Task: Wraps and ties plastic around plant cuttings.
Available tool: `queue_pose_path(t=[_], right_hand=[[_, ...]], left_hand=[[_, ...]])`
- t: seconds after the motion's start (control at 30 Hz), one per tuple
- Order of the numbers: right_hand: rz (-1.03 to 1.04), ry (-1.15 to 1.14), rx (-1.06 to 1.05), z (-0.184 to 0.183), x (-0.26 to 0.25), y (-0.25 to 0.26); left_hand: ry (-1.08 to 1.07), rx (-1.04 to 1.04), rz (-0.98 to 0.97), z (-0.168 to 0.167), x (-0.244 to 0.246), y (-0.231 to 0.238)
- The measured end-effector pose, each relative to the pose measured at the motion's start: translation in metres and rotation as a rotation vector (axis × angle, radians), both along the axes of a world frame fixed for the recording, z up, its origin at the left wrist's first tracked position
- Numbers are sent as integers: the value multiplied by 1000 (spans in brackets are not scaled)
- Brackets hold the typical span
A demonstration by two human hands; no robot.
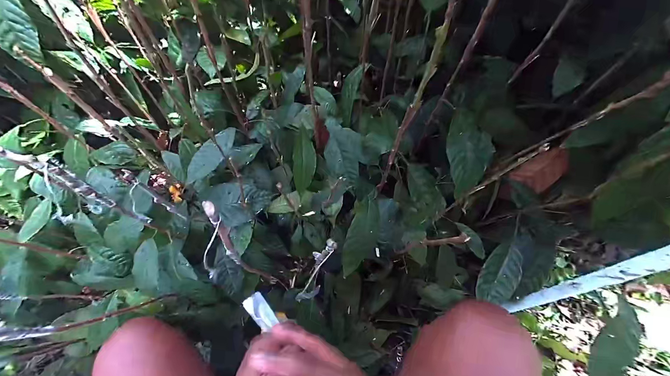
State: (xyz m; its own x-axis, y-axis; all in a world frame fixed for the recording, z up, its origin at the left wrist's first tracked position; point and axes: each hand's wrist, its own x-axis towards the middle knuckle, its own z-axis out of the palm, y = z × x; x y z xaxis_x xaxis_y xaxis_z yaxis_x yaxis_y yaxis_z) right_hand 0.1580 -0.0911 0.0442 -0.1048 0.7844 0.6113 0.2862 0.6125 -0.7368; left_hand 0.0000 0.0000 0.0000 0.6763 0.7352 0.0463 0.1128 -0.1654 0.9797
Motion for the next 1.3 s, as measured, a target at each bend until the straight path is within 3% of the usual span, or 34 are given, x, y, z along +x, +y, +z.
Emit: queue_pose_path(t=[0.07,0.13,0.2,0.4,0.6,0.73,0.87,0.97,1.07,1.13,1.2,1.3], right_hand=[[-17,185,-99,-15,25,-12],[-171,270,-301,-26,40,-16],[-266,298,-467,-28,40,-14],[-410,202,-568,-31,17,-4],[-461,208,-736,-38,24,-10],[-473,548,-648,-53,23,-14],[-197,825,-508,-59,26,-19],[-125,950,-451,-58,27,-20],[-170,1138,-416,-42,43,-29],[-285,1168,-384,-21,73,-46],[-403,1179,-294,-6,108,-69],[-559,1178,-93,8,149,-99]], left_hand=[[19,172,-116,1,-8,12],[100,259,-184,6,-12,13],[201,339,-250,13,-8,7],[458,619,-286,10,19,-19],[540,573,-301,1,25,-18],[159,347,-412,-18,25,-18],[-410,-135,-522,-33,33,-22],[-629,-417,-404,-36,39,-27],[-632,-721,-151,-21,37,-21],[-494,-652,-74,-15,32,-10],[-353,-489,-122,-12,30,-3],[-121,-77,-285,-1,60,-6]])
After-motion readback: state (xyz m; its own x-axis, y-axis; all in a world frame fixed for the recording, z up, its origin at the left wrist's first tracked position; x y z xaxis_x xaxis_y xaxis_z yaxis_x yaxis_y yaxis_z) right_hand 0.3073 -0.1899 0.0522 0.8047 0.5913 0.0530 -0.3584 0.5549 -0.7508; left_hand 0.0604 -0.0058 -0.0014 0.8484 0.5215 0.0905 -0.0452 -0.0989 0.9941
